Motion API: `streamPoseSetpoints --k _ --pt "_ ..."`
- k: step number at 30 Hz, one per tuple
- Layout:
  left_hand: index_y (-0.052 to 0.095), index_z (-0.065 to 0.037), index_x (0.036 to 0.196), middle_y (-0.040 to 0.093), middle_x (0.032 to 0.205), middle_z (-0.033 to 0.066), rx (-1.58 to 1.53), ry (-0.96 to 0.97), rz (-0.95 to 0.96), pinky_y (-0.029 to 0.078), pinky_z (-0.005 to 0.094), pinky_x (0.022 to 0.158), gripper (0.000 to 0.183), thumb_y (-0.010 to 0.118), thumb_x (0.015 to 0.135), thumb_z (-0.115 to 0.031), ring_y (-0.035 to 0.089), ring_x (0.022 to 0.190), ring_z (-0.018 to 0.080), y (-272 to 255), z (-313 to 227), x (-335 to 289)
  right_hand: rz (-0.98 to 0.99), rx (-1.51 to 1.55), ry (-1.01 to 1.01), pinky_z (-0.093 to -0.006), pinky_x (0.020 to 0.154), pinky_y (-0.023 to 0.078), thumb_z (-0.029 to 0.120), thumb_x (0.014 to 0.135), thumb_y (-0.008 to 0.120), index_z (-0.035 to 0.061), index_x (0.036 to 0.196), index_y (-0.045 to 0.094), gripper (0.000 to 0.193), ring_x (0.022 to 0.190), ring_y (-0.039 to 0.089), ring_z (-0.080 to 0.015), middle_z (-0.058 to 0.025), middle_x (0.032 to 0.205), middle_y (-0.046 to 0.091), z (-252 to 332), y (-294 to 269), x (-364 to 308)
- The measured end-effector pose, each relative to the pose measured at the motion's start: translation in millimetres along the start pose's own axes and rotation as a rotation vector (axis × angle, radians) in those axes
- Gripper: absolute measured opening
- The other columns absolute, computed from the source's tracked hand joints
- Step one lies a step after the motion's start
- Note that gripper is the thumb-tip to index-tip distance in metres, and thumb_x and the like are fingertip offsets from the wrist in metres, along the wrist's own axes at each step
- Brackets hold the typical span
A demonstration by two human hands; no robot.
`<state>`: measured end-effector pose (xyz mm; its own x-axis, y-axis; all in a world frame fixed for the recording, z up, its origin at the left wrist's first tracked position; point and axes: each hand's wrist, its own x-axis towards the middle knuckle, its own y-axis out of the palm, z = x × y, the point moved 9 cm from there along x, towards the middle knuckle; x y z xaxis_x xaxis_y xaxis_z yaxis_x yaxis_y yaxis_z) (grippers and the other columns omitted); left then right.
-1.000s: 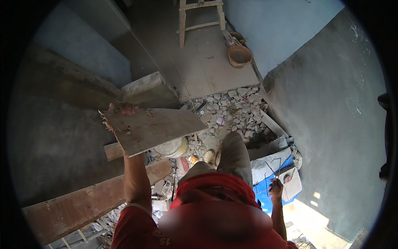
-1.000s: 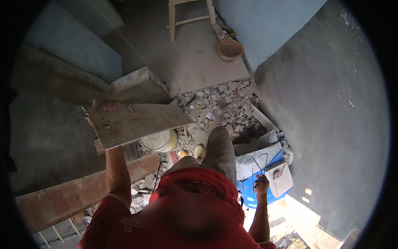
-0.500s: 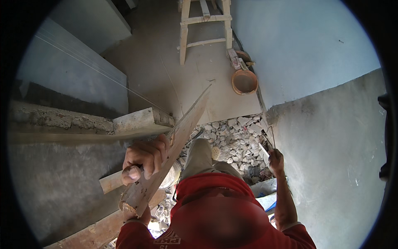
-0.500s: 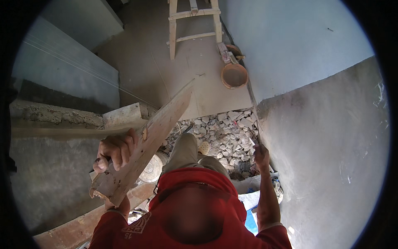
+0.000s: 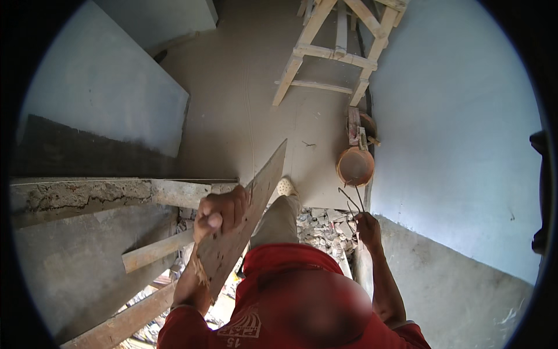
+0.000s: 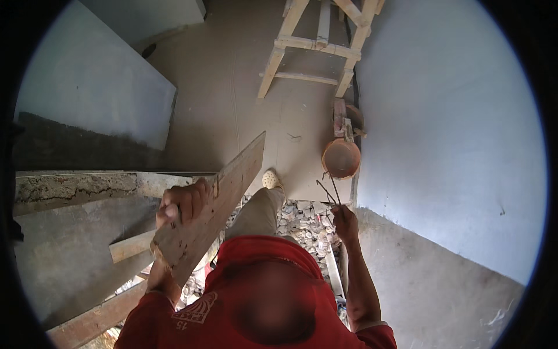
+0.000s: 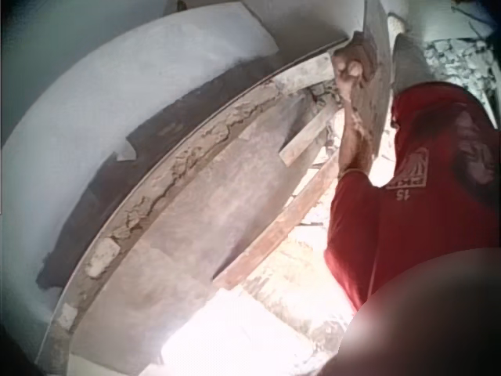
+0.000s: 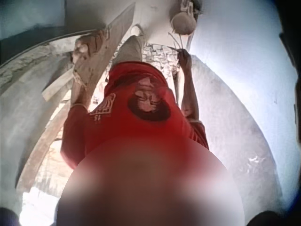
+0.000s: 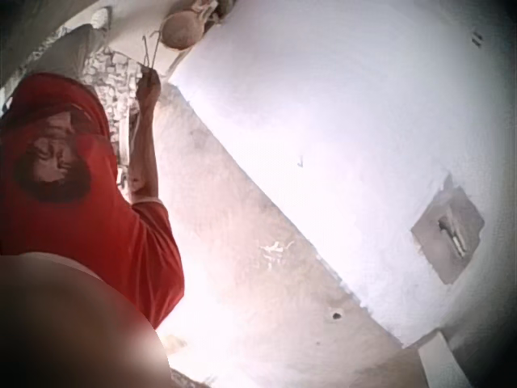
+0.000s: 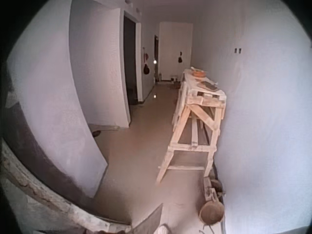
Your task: The person picks up a wooden plank and positions it against a concrete structure. They then sit on the floor and use a metal frame to secure the plank in place.
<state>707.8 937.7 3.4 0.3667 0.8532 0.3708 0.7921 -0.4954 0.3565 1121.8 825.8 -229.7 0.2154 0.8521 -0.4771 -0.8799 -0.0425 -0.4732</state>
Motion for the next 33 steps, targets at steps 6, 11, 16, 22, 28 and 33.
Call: streamPoseSetpoints --k 6,11,16,22,28,33 --pt "0.050 -0.010 0.057 0.044 0.056 0.0026 -0.209 0.041 -0.637 0.035 0.0326 0.065 0.041 0.047 0.093 -0.031 0.039 0.059 0.0157 -128 71 22 0.149 -0.289 -0.187 -0.0367 0.056 0.048 0.024 0.101 0.045 0.0065 0.098 0.067 0.028 0.056 0.062 -0.0204 -0.0071 0.062 0.061 71 1 126" --pt "0.052 -0.008 0.058 0.046 0.058 0.0039 -0.325 0.156 -0.794 0.035 0.0332 0.064 0.041 0.046 0.092 -0.029 0.042 0.063 0.0168 -160 86 -4 0.287 -0.375 -0.296 -0.0356 0.055 0.045 0.030 0.101 0.049 0.0033 0.095 0.064 0.031 0.057 0.057 -0.0198 -0.0079 0.065 0.058 137 27 224" --pt "0.051 -0.007 0.057 0.048 0.060 0.0052 -0.219 0.254 -0.922 0.033 0.0340 0.062 0.042 0.052 0.088 -0.035 0.043 0.067 0.0185 -153 78 -46 0.479 -0.620 -0.318 -0.0420 0.063 0.046 0.036 0.101 0.052 0.0013 0.091 0.062 0.037 0.065 0.059 -0.0287 -0.0137 0.069 0.059 191 89 296" --pt "0.048 -0.006 0.056 0.046 0.061 0.0056 -0.037 0.232 -1.179 0.031 0.0338 0.062 0.044 0.056 0.083 -0.040 0.041 0.067 0.0191 -103 67 -39 0.826 -0.309 0.196 -0.0279 0.040 0.032 0.040 0.099 0.062 0.0114 0.092 0.055 0.030 0.045 0.041 -0.0098 0.0021 0.063 0.046 230 190 327" --pt "0.039 -0.005 0.055 0.039 0.057 0.0044 0.053 0.111 -1.382 0.030 0.0347 0.064 0.048 0.059 0.077 -0.043 0.036 0.063 0.0191 -73 73 -8 0.948 -0.469 0.383 -0.0315 0.038 0.032 0.058 0.092 0.065 0.0098 0.080 0.049 0.052 0.040 0.040 -0.0142 0.0000 0.054 0.039 226 308 302" --pt "0.036 -0.004 0.055 0.036 0.053 0.0042 0.299 0.096 -1.118 0.035 0.0339 0.071 0.041 0.054 0.079 -0.032 0.035 0.057 0.0201 -69 69 31 1.035 -0.408 0.476 -0.0309 0.040 0.028 0.070 0.084 0.067 0.0155 0.074 0.045 0.060 0.041 0.036 -0.0126 0.0032 0.053 0.035 203 362 281"
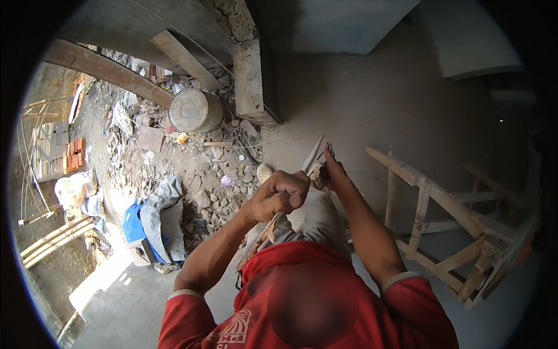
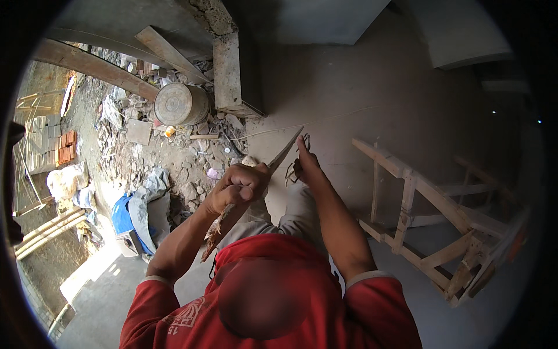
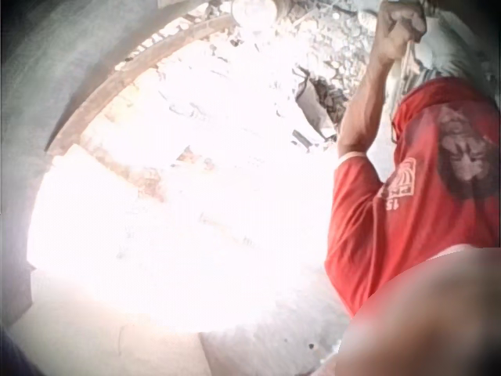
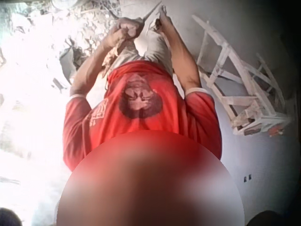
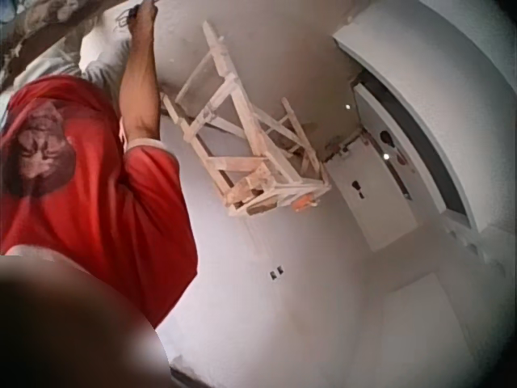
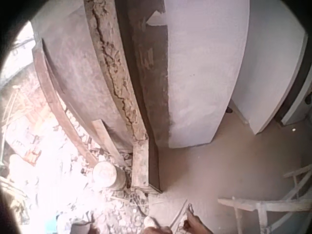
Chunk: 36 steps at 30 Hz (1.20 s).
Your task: The person picks up a wooden plank and positions it against a concrete structure. They then sit on the floor and use a metal frame to secure the plank in place.
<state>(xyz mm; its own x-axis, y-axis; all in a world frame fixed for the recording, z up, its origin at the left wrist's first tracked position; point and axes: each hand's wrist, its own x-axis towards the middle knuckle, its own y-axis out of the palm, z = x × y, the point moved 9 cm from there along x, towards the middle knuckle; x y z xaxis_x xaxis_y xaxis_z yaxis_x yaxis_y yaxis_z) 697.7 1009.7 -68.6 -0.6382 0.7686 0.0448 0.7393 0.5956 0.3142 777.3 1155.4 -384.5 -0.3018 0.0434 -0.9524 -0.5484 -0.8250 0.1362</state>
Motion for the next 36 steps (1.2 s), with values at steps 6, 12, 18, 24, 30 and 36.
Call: streamPoseSetpoints --k 6,12,18,24,30,36 --pt "0.043 -0.002 0.058 0.039 0.057 0.0102 -0.031 0.002 0.189 0.036 0.0394 0.067 0.034 0.061 0.079 -0.022 0.039 0.057 0.0256 25 18 -11 0.177 -0.089 0.020 -0.0436 0.097 0.048 0.058 0.086 0.067 -0.0022 0.133 0.052 0.078 0.113 0.060 -0.0317 -0.0208 0.129 0.059 -7 20 16" --pt "0.053 0.000 0.061 0.059 0.070 0.0130 -0.043 0.094 0.327 0.042 0.0435 0.083 0.024 0.065 0.076 -0.015 0.054 0.074 0.0298 15 14 -48 -0.155 -0.171 -0.216 -0.0324 0.052 0.049 0.019 0.082 0.070 0.0001 0.111 0.058 0.036 0.065 0.061 -0.0188 -0.0085 0.088 0.062 21 -9 -3" --pt "0.074 -0.006 0.095 0.056 0.139 0.0201 0.225 0.006 0.049 0.037 0.0473 0.110 0.026 0.079 0.079 -0.026 0.050 0.133 0.0363 -62 24 -67 -0.381 -0.247 -0.608 -0.0308 0.042 0.036 0.015 0.082 0.069 0.0014 0.093 0.052 0.024 0.053 0.048 -0.0130 -0.0063 0.078 0.055 109 -11 -50" --pt "0.066 -0.008 0.118 0.055 0.138 0.0178 0.392 -0.213 -0.201 0.040 0.0438 0.109 0.047 0.080 0.082 -0.035 0.050 0.132 0.0339 -107 88 -38 -0.490 -0.316 -1.071 -0.0297 0.055 0.043 0.018 0.086 0.068 0.0026 0.081 0.044 0.029 0.059 0.048 -0.0134 -0.0058 0.074 0.052 185 8 -96" --pt "0.045 -0.009 0.144 0.043 0.146 0.0236 0.652 -0.317 -0.129 0.042 0.0482 0.110 0.085 0.084 0.076 -0.042 0.045 0.134 0.0428 -90 174 24 -0.553 -0.431 -1.377 -0.0304 0.058 0.044 0.020 0.089 0.074 0.0019 0.080 0.046 0.034 0.063 0.047 -0.0134 -0.0032 0.071 0.048 208 28 -102" --pt "0.021 -0.013 0.157 0.027 0.155 0.0284 0.925 -0.333 -0.149 0.037 0.0507 0.113 0.110 0.087 0.070 -0.028 0.036 0.139 0.0490 -94 253 91 -0.561 -0.472 -1.445 -0.0318 0.059 0.045 0.020 0.087 0.076 0.0023 0.078 0.047 0.035 0.062 0.046 -0.0155 -0.0030 0.070 0.049 198 37 -52"
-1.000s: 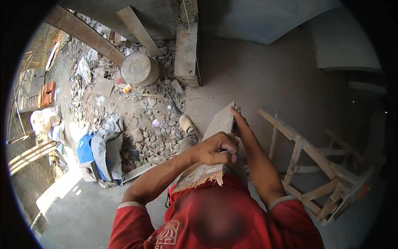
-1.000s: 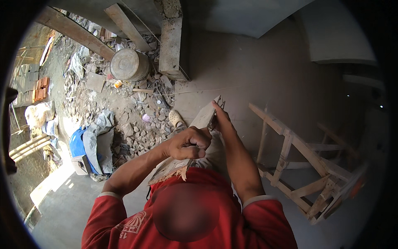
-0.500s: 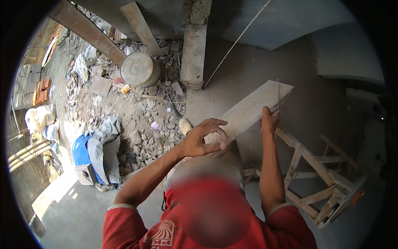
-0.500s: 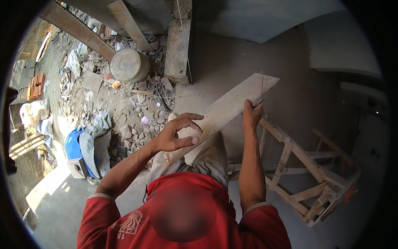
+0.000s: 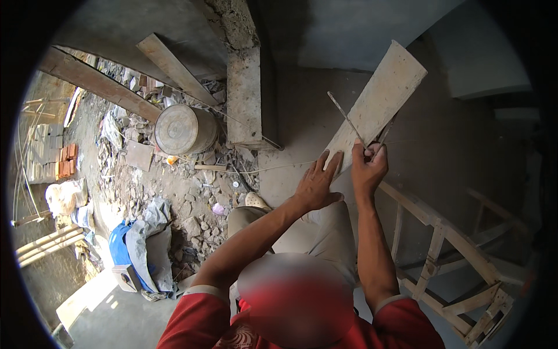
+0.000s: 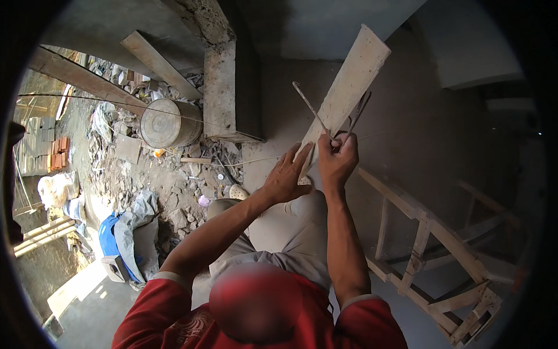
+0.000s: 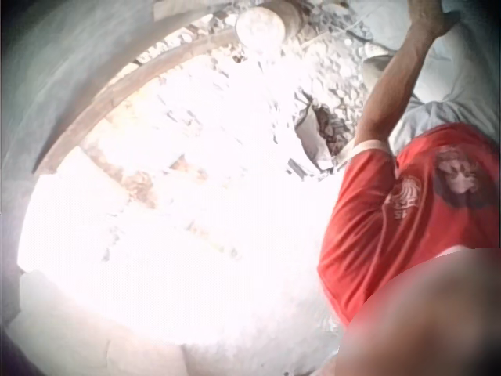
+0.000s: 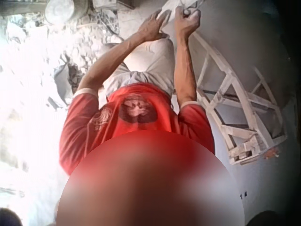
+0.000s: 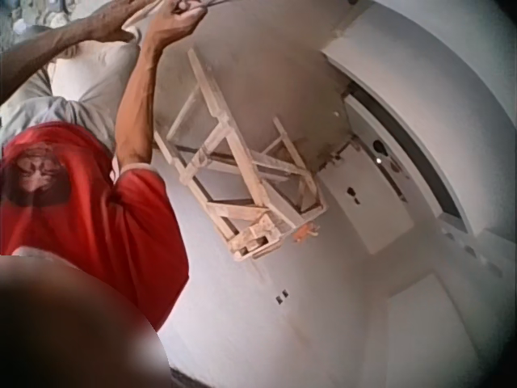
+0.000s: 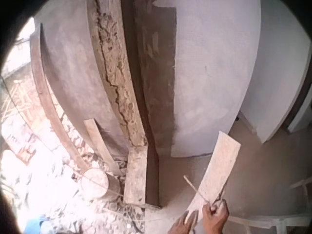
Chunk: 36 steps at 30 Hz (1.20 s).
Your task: The person picks up a wooden plank and positions it against a concrete structure. They then sit on the floor and use a metal frame to secure the plank in place.
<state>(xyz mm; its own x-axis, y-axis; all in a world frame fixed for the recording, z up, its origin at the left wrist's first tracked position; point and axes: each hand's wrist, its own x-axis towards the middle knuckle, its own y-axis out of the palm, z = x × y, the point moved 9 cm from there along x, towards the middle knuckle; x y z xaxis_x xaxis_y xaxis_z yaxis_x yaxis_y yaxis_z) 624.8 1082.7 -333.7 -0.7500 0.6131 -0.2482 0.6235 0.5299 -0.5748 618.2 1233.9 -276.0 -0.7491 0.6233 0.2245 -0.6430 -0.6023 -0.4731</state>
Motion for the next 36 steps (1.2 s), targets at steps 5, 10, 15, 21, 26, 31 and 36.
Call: streamPoseSetpoints --k 5,10,15,21,26,31,36 --pt "0.011 -0.002 0.155 0.038 0.142 0.0290 -0.001 -0.071 -0.140 0.050 0.0495 0.100 0.112 0.084 0.072 -0.019 0.050 0.124 0.0480 28 57 49 0.018 -0.090 -0.169 -0.0294 0.058 0.043 0.020 0.088 0.077 0.0035 0.078 0.048 0.034 0.062 0.046 -0.0130 -0.0026 0.071 0.052 -29 45 -19" --pt "0.019 0.004 0.151 0.047 0.122 0.0278 0.015 -0.002 -0.295 0.054 0.0509 0.085 0.089 0.067 0.077 -0.001 0.059 0.105 0.0478 47 132 77 0.053 0.203 -0.045 -0.0253 0.056 0.041 0.022 0.091 0.075 0.0025 0.084 0.055 0.029 0.060 0.047 -0.0093 -0.0021 0.078 0.057 -89 83 -20" --pt "0.021 -0.001 0.153 0.046 0.126 0.0269 -0.049 0.039 -0.373 0.054 0.0528 0.085 0.083 0.064 0.082 -0.004 0.060 0.101 0.0492 79 205 94 -0.237 0.453 0.114 -0.0251 0.053 0.040 0.028 0.094 0.069 -0.0022 0.102 0.062 0.032 0.057 0.049 -0.0095 -0.0078 0.087 0.061 -192 67 22" --pt "0.022 -0.005 0.154 0.045 0.129 0.0253 -0.028 0.166 -0.388 0.054 0.0521 0.085 0.082 0.064 0.083 -0.005 0.062 0.098 0.0473 105 251 96 -0.167 -0.299 0.063 -0.0409 0.065 0.051 0.046 0.098 0.057 -0.0063 0.112 0.062 0.055 0.075 0.065 -0.0286 -0.0169 0.093 0.066 -350 105 88" --pt "0.017 -0.007 0.158 0.044 0.135 0.0235 0.051 0.333 -0.324 0.056 0.0509 0.079 0.097 0.072 0.078 -0.007 0.063 0.098 0.0455 116 251 77 0.146 -0.811 -0.170 -0.0503 0.081 0.053 0.047 0.096 0.057 -0.0002 0.115 0.066 0.052 0.098 0.069 -0.0389 -0.0241 0.115 0.068 -476 205 107" --pt "0.019 -0.008 0.158 0.045 0.135 0.0213 0.060 0.370 -0.345 0.055 0.0484 0.083 0.099 0.074 0.076 -0.007 0.061 0.103 0.0444 121 251 38 0.125 -0.271 -0.739 -0.0476 0.076 0.058 0.038 0.092 0.065 0.0042 0.114 0.063 0.041 0.089 0.072 -0.0350 -0.0165 0.102 0.069 -517 255 51" --pt "0.024 -0.006 0.157 0.046 0.135 0.0229 0.056 0.391 -0.476 0.054 0.0460 0.087 0.091 0.072 0.079 -0.007 0.058 0.109 0.0427 119 263 -6 0.190 -0.894 -0.761 -0.0411 0.061 0.059 0.036 0.097 0.059 0.0042 0.107 0.060 0.033 0.073 0.072 -0.0297 -0.0130 0.091 0.066 -545 309 -12"
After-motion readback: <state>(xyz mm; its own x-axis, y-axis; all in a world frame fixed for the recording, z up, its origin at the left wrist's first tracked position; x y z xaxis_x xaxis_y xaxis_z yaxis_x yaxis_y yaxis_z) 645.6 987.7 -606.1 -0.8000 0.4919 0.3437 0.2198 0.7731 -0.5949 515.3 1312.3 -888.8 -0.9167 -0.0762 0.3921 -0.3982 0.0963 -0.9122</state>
